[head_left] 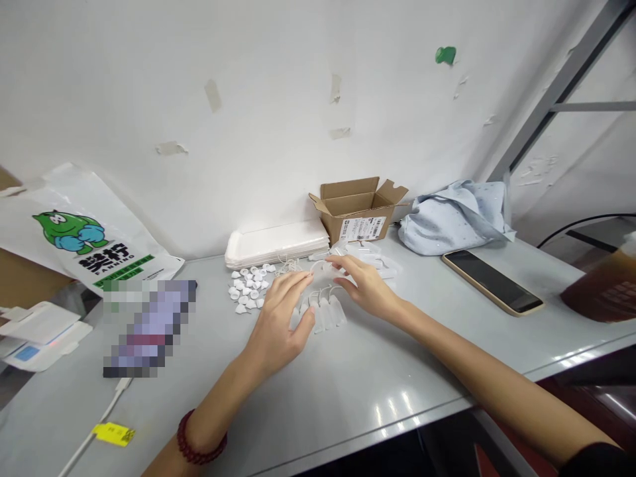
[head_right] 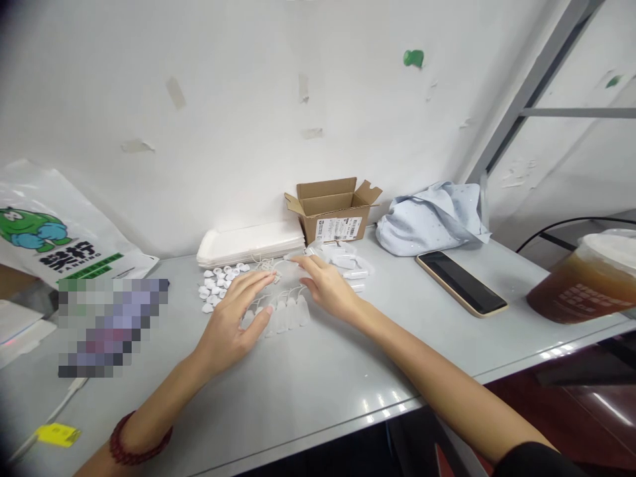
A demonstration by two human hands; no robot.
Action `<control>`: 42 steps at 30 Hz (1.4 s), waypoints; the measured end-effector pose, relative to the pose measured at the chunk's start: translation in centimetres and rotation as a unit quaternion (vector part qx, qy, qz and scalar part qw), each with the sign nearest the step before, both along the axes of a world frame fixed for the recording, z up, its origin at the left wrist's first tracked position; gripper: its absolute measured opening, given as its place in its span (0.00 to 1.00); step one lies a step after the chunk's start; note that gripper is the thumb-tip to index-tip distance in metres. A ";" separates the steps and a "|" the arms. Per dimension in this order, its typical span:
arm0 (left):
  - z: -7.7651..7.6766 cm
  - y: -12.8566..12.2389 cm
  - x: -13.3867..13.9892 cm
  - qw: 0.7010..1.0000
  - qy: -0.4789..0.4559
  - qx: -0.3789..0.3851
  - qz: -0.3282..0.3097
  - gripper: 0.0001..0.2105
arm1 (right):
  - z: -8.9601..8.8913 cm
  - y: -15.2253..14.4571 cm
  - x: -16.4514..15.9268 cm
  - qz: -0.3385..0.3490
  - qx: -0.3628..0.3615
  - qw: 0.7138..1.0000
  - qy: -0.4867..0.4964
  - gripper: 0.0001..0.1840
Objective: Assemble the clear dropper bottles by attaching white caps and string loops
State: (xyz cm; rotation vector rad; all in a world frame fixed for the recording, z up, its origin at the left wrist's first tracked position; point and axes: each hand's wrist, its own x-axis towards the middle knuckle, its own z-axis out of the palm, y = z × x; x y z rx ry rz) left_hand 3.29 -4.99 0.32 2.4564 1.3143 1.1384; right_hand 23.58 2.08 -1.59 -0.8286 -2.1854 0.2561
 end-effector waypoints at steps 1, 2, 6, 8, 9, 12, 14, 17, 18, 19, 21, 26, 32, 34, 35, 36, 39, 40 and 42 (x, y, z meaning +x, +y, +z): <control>0.0 0.0 0.0 1.000 -0.004 0.006 -0.001 0.19 | 0.1 0.0 0.0 0.000 0.002 1.000 -0.002 0.23; 0.0 0.1 0.0 1.000 -0.009 0.014 -0.003 0.18 | 0.1 0.0 0.0 -0.001 0.003 1.000 -0.005 0.22; 0.1 0.1 0.1 0.999 -0.023 0.040 -0.006 0.17 | 0.1 0.0 0.0 0.003 0.004 1.000 -0.007 0.20; 0.1 0.1 0.1 0.999 -0.019 0.041 -0.008 0.17 | 0.1 -0.1 0.0 0.007 0.001 1.000 -0.005 0.20; 0.1 0.1 0.1 0.999 -0.013 0.038 -0.009 0.17 | 0.1 -0.1 0.0 0.009 0.001 1.000 -0.002 0.20; -0.1 0.1 0.1 1.000 0.012 0.021 -0.009 0.17 | 0.3 -0.4 -0.1 0.019 -0.007 1.000 0.012 0.19; -0.2 0.1 0.1 1.000 0.027 0.013 -0.004 0.18 | 0.6 -0.7 -0.2 0.027 -0.019 0.999 0.021 0.19; -0.4 0.2 0.1 0.999 0.041 0.014 -0.002 0.19 | 0.9 -1.3 -0.5 0.045 -0.040 0.998 0.031 0.18; -0.5 0.2 0.1 0.999 0.042 0.016 -0.002 0.20 | 1.0 -1.5 -0.6 0.050 -0.047 0.997 0.035 0.18; -0.5 0.2 0.1 0.999 0.043 0.018 -0.003 0.20 | 1.1 -1.7 -0.7 0.054 -0.054 0.996 0.038 0.18; -0.5 0.1 0.2 0.999 0.038 0.020 -0.003 0.20 | 1.1 -2.0 -0.9 0.061 -0.068 0.995 0.043 0.19; -0.4 -0.1 0.3 1.000 0.009 0.010 -0.004 0.20 | 1.2 -2.4 -1.3 0.069 -0.097 0.992 0.052 0.19; 0.1 0.2 0.1 0.995 -0.078 -0.059 0.001 0.13 | 1.4 -3.0 -1.4 0.080 -0.110 0.989 0.058 0.19; 0.3 0.4 -0.1 0.991 -0.114 -0.075 0.012 0.10 | 1.5 -3.2 -1.5 0.091 -0.111 0.988 0.058 0.18; 0.4 0.4 -0.1 0.987 -0.131 -0.086 0.019 0.09 | 1.6 -3.3 -1.6 0.097 -0.109 0.987 0.059 0.17; 0.4 0.4 -0.2 0.984 -0.147 -0.099 0.025 0.08 | 1.6 -3.4 -1.6 0.105 -0.106 0.987 0.060 0.17; 0.6 0.5 -0.4 0.971 -0.190 -0.140 0.031 0.07 | 1.7 -3.7 -1.8 0.117 -0.094 0.987 0.064 0.16; 0.7 0.5 -0.4 0.967 -0.200 -0.152 0.030 0.07 | 1.7 -3.7 -1.8 0.117 -0.092 0.987 0.066 0.16; 0.7 0.5 -0.4 0.962 -0.212 -0.171 0.029 0.07 | 1.7 -3.8 -1.8 0.113 -0.091 0.987 0.071 0.15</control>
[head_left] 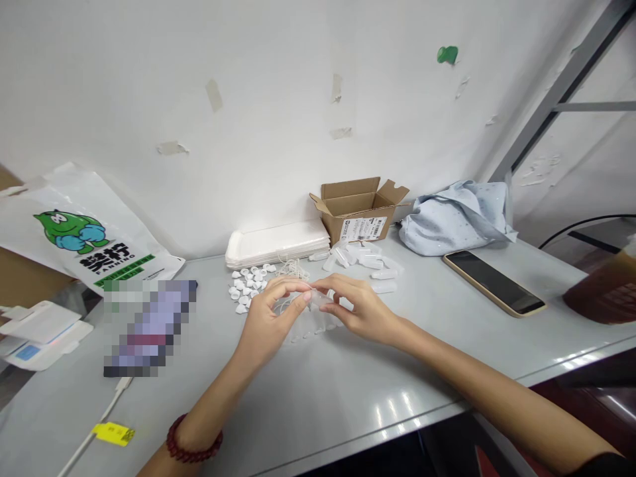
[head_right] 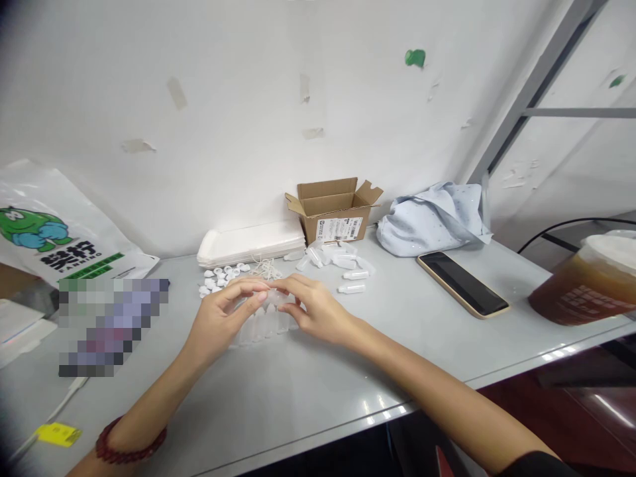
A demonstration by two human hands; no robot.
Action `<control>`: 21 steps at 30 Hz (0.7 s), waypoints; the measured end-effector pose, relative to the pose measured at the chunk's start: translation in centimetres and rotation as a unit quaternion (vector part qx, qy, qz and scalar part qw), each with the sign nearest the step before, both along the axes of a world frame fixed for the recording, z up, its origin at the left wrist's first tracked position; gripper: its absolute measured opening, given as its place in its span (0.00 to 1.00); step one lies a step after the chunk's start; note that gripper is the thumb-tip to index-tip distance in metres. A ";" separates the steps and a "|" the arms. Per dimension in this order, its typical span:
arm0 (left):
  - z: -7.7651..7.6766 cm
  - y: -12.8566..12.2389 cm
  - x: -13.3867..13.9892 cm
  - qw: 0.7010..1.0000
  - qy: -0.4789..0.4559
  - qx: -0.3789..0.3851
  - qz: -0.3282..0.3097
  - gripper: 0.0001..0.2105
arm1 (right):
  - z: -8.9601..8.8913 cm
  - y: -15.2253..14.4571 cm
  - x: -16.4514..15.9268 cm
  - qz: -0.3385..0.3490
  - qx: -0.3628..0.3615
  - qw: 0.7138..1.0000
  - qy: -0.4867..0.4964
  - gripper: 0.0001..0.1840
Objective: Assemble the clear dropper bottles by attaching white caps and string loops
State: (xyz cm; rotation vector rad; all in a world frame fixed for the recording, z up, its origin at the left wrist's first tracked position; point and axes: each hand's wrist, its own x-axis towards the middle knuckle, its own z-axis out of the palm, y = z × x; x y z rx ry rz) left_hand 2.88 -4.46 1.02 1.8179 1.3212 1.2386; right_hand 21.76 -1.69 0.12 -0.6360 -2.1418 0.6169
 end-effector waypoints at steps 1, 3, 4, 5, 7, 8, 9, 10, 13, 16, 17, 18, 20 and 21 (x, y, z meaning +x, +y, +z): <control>0.0 0.0 0.0 1.000 -0.003 -0.009 0.000 0.07 | 0.0 0.0 0.0 -0.001 -0.002 1.000 0.003 0.14; 0.0 0.0 0.0 1.000 -0.007 -0.025 0.002 0.07 | 0.1 0.0 0.0 -0.001 -0.006 1.000 0.009 0.14; 0.0 0.0 0.0 0.999 -0.008 -0.031 0.004 0.08 | 0.1 0.0 0.0 -0.002 -0.007 1.000 0.010 0.14; -0.1 0.1 0.0 0.999 -0.008 -0.034 0.005 0.08 | 0.1 0.0 0.0 -0.003 -0.008 1.000 0.010 0.14; -0.1 0.1 0.0 0.999 -0.003 -0.035 0.010 0.08 | 0.1 0.0 0.0 -0.006 -0.006 1.000 0.010 0.14; -0.1 0.1 0.1 0.999 0.000 -0.032 0.012 0.08 | 0.1 0.0 0.0 -0.008 -0.003 1.000 0.013 0.14; -0.1 0.1 0.1 0.999 0.004 -0.031 0.014 0.08 | 0.0 0.0 -0.1 -0.009 0.001 1.000 0.016 0.14; -0.1 0.1 0.1 0.999 0.007 -0.028 0.015 0.08 | 0.0 0.0 -0.1 -0.009 0.005 1.000 0.022 0.14; -0.2 0.0 0.2 1.000 0.011 -0.019 0.006 0.07 | -0.2 0.0 -0.2 -0.012 0.013 0.999 0.028 0.12; -0.4 0.1 0.2 0.998 0.054 -0.010 0.015 0.08 | -0.3 0.1 -0.1 -0.020 0.023 0.999 0.022 0.09; -0.6 0.2 0.1 0.996 0.085 -0.005 0.023 0.09 | -0.4 0.1 -0.1 -0.024 0.027 0.999 0.021 0.09; -0.7 0.3 -0.2 0.993 0.118 0.002 0.033 0.10 | -0.4 0.2 0.0 -0.028 0.031 0.999 0.021 0.09; -0.9 0.8 -1.1 0.982 0.176 0.023 0.056 0.10 | -0.4 0.3 0.1 -0.035 0.028 0.999 0.019 0.09; -1.0 1.1 -1.7 0.977 0.198 0.035 0.072 0.10 | -0.4 0.3 0.1 -0.038 0.022 0.999 0.017 0.09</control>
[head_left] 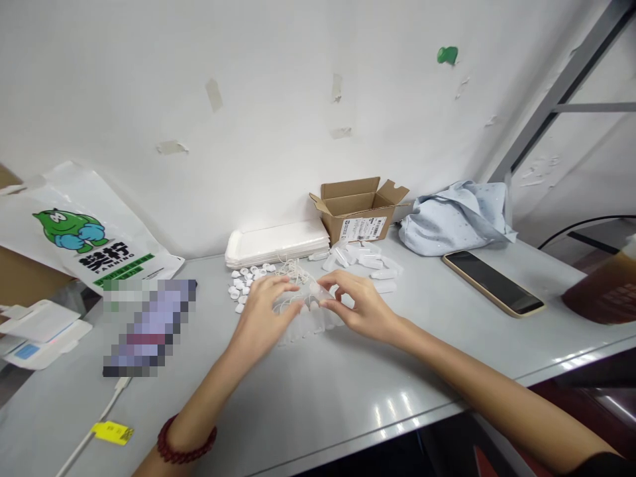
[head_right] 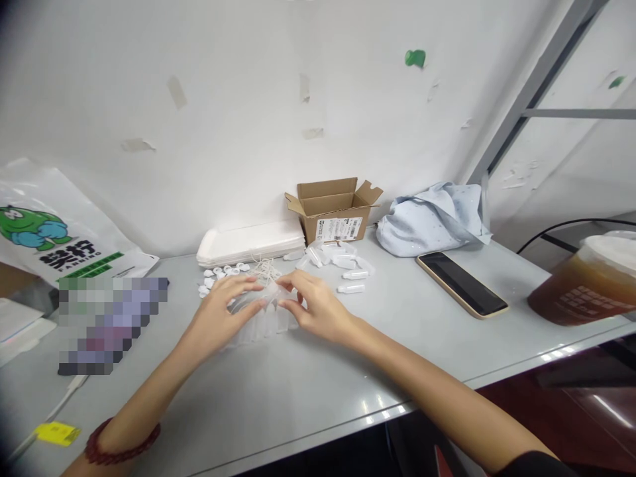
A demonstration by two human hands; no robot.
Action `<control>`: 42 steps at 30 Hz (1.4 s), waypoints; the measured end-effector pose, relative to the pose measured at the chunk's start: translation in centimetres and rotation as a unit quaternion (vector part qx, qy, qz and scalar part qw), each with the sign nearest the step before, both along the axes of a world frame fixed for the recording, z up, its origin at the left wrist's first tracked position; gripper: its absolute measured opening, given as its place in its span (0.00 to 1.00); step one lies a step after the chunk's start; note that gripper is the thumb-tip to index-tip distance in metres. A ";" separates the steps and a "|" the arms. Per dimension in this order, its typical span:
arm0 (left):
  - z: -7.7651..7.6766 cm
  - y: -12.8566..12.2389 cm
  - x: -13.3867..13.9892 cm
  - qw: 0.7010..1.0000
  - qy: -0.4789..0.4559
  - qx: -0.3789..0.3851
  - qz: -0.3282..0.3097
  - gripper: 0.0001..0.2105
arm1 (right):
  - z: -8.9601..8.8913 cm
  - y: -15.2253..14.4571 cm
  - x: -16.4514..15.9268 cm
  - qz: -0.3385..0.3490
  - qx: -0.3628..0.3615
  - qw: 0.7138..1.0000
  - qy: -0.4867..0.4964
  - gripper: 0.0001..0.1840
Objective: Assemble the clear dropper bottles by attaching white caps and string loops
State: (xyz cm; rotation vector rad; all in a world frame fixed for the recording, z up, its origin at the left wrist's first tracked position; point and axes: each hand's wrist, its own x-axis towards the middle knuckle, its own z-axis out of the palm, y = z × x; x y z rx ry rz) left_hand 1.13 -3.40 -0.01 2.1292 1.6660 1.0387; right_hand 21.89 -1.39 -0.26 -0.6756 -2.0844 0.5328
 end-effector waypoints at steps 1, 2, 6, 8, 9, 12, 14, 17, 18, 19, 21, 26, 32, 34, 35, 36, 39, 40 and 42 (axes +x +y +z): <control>-0.1 0.3 -0.8 1.000 0.020 0.013 0.018 0.09 | 0.0 0.0 0.0 -0.003 -0.007 1.000 -0.002 0.09; -0.2 0.7 -1.6 0.998 0.040 0.029 0.039 0.09 | 0.0 0.1 0.1 -0.007 -0.014 1.000 -0.004 0.09; -0.5 1.9 -4.3 0.986 0.118 0.056 0.107 0.10 | -0.1 0.3 0.2 -0.021 -0.033 0.999 -0.013 0.09; -0.7 2.3 -4.8 0.986 0.131 0.037 0.099 0.10 | -0.1 0.5 0.3 -0.026 -0.035 0.999 -0.017 0.10; -0.9 2.4 -4.9 0.987 0.132 0.030 0.086 0.10 | -0.2 0.6 0.3 -0.027 -0.036 0.999 -0.018 0.11; -1.6 2.7 -4.6 0.990 0.130 0.026 0.040 0.09 | -0.3 0.8 0.4 -0.026 -0.032 0.999 -0.022 0.11; -2.0 2.8 -4.3 0.990 0.136 0.024 0.019 0.09 | -0.4 0.8 0.4 -0.025 -0.027 0.999 -0.023 0.11; -2.4 3.1 -4.2 0.988 0.153 0.006 0.006 0.10 | -0.6 0.8 0.3 -0.020 -0.010 0.999 -0.023 0.11; -2.4 3.2 -4.1 0.987 0.160 -0.003 0.006 0.10 | -0.6 0.8 0.2 -0.017 -0.005 1.000 -0.024 0.11; -2.4 3.2 -4.1 0.986 0.168 -0.014 0.009 0.11 | -0.6 0.8 0.2 -0.014 -0.001 1.000 -0.025 0.11; -2.2 3.3 -3.9 0.983 0.181 -0.033 0.015 0.12 | -0.6 0.8 0.2 -0.012 0.000 1.000 -0.029 0.11; -1.9 3.2 -3.3 0.980 0.192 -0.044 0.020 0.13 | -0.3 1.3 0.5 -0.061 -0.058 0.996 -0.038 0.11; -1.6 2.5 -2.7 0.985 0.164 0.020 0.048 0.13 | 1.2 2.1 1.2 -0.125 -0.263 0.957 -0.019 0.08; -1.3 2.1 -2.1 0.990 0.127 0.055 0.031 0.12 | 1.6 2.0 1.3 -0.061 -0.364 0.929 0.038 0.08; -1.0 1.8 -1.6 0.991 0.107 0.075 0.013 0.11 | 1.8 1.9 1.3 -0.017 -0.409 0.910 0.070 0.09; -0.8 1.4 -1.1 0.992 0.089 0.092 -0.011 0.10 | 1.9 1.8 1.3 0.025 -0.446 0.889 0.101 0.10; -0.3 0.2 0.8 0.986 0.064 0.134 -0.082 0.14 | 1.8 1.5 1.1 0.111 -0.523 0.828 0.169 0.13; -0.3 -0.1 1.4 0.982 0.064 0.148 -0.096 0.17 | 1.7 1.4 1.0 0.130 -0.541 0.810 0.185 0.14; -0.3 -0.7 2.4 0.974 0.072 0.178 -0.122 0.23 | 1.5 1.3 0.8 0.158 -0.564 0.783 0.210 0.15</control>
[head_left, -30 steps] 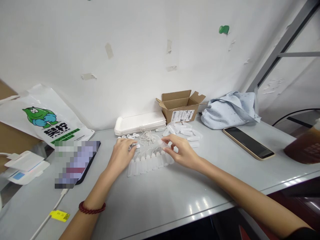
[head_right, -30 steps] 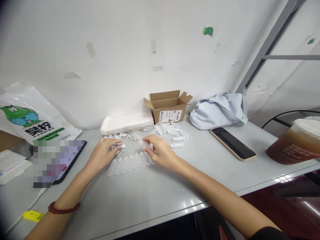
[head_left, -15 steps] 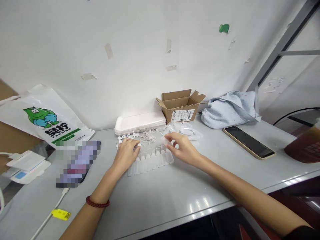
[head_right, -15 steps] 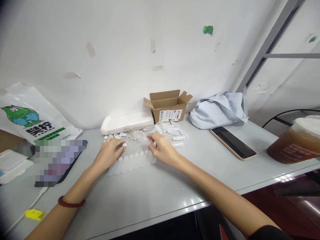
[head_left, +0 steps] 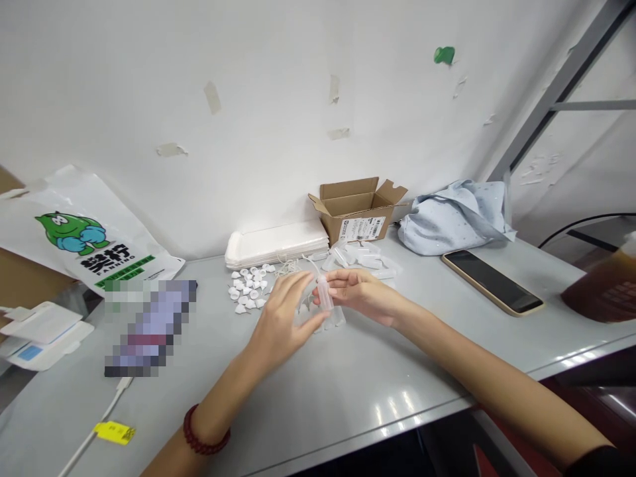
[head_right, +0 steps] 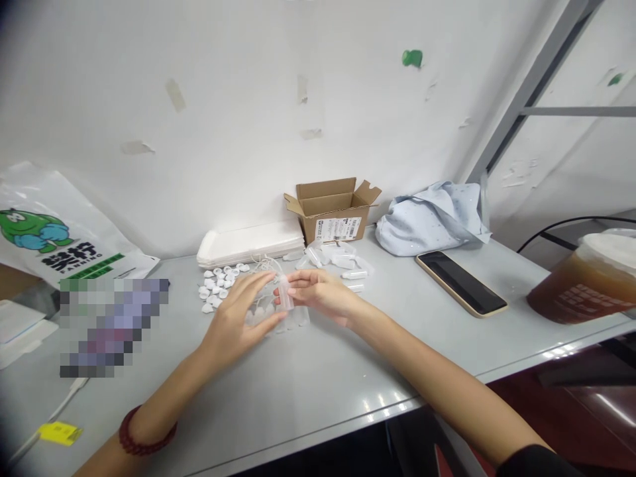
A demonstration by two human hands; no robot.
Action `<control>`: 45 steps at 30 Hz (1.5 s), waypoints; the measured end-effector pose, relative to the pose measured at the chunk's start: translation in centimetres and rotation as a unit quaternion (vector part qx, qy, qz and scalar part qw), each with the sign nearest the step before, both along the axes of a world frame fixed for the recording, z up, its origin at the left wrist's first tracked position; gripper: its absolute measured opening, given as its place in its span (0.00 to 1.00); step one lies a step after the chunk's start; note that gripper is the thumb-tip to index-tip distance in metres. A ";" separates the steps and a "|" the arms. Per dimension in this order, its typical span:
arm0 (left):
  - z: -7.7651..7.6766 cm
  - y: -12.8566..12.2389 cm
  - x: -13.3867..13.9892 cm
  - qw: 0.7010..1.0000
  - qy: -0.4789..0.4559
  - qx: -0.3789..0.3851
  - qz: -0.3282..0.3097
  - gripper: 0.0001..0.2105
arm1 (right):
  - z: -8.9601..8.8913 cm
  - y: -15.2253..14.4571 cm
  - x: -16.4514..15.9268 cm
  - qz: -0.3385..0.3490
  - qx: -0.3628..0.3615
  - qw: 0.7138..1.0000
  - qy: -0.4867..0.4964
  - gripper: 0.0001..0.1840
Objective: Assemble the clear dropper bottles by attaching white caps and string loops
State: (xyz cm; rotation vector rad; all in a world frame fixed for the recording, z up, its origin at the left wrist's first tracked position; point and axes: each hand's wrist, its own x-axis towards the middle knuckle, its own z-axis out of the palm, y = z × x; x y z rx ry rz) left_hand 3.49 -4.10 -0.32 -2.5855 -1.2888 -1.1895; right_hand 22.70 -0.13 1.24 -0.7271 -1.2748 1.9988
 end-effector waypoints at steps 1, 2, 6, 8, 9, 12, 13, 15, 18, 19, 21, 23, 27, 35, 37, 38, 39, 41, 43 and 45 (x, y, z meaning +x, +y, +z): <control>-0.1 -0.2 0.3 1.000 0.005 0.014 -0.009 0.25 | -0.1 0.0 -0.1 0.007 -0.008 1.000 0.011 0.15; -0.1 -0.3 0.6 1.000 0.009 0.025 -0.015 0.25 | -0.2 -0.1 -0.1 0.014 -0.013 1.000 0.017 0.15; -0.3 -0.5 0.8 0.998 0.002 0.050 -0.023 0.21 | -0.2 0.0 -0.1 0.039 -0.011 0.999 0.023 0.13; -0.3 -0.4 0.8 0.998 0.000 0.057 -0.025 0.20 | -0.1 0.0 0.0 0.043 0.012 0.999 0.006 0.12; -0.3 -0.3 0.9 0.998 0.002 0.058 -0.025 0.20 | -0.1 0.0 0.0 0.037 0.035 0.999 -0.017 0.12; -0.5 -0.1 1.1 0.998 0.008 0.052 -0.024 0.20 | -0.1 0.1 0.0 -0.004 0.138 0.982 -0.127 0.13; -0.5 0.0 1.2 0.998 0.012 0.049 -0.026 0.19 | -0.1 0.1 0.0 -0.015 0.171 0.972 -0.163 0.13; -0.6 0.1 1.5 0.998 0.026 0.041 -0.030 0.19 | 0.0 0.2 0.1 -0.025 0.211 0.953 -0.216 0.11; -0.5 0.3 2.0 0.997 0.051 0.035 -0.038 0.18 | 0.3 0.4 0.4 -0.029 0.212 0.943 -0.255 0.08; -0.4 0.5 2.2 0.997 0.056 0.033 -0.041 0.18 | 0.4 0.5 0.5 -0.032 0.205 0.943 -0.259 0.07; 0.0 0.9 2.6 0.997 0.061 0.023 -0.044 0.19 | 0.6 0.9 1.0 -0.037 0.194 0.947 -0.254 0.07; 0.5 1.3 3.1 0.997 0.060 0.008 -0.045 0.19 | 0.7 1.2 1.4 -0.041 0.191 0.951 -0.241 0.08; 1.1 2.1 3.9 0.998 0.039 -0.015 -0.051 0.18 | 1.0 1.9 2.1 -0.041 0.188 0.951 -0.241 0.09; 0.5 2.0 4.8 0.992 0.037 -0.120 -0.026 0.13 | 1.1 2.0 2.5 -0.013 0.283 0.879 -0.383 0.10; 0.5 1.9 4.9 0.987 0.054 -0.148 -0.022 0.12 | 1.0 1.9 2.5 0.011 0.294 0.867 -0.403 0.11; 0.4 1.8 4.9 0.985 0.062 -0.159 -0.022 0.12 | 1.0 2.0 2.6 0.022 0.295 0.862 -0.411 0.11; 0.4 1.7 5.0 0.983 0.069 -0.167 -0.022 0.11 | 1.0 2.0 2.6 0.031 0.296 0.858 -0.419 0.11; 0.3 1.5 5.0 0.980 0.081 -0.178 -0.021 0.12 | 0.9 2.0 2.6 0.044 0.297 0.852 -0.429 0.11; 0.1 1.4 5.0 0.978 0.091 -0.184 -0.023 0.12 | 0.8 2.1 2.7 0.053 0.294 0.848 -0.437 0.11; 0.0 1.3 5.0 0.977 0.099 -0.188 -0.024 0.13 | 0.6 2.2 2.7 0.063 0.285 0.849 -0.440 0.11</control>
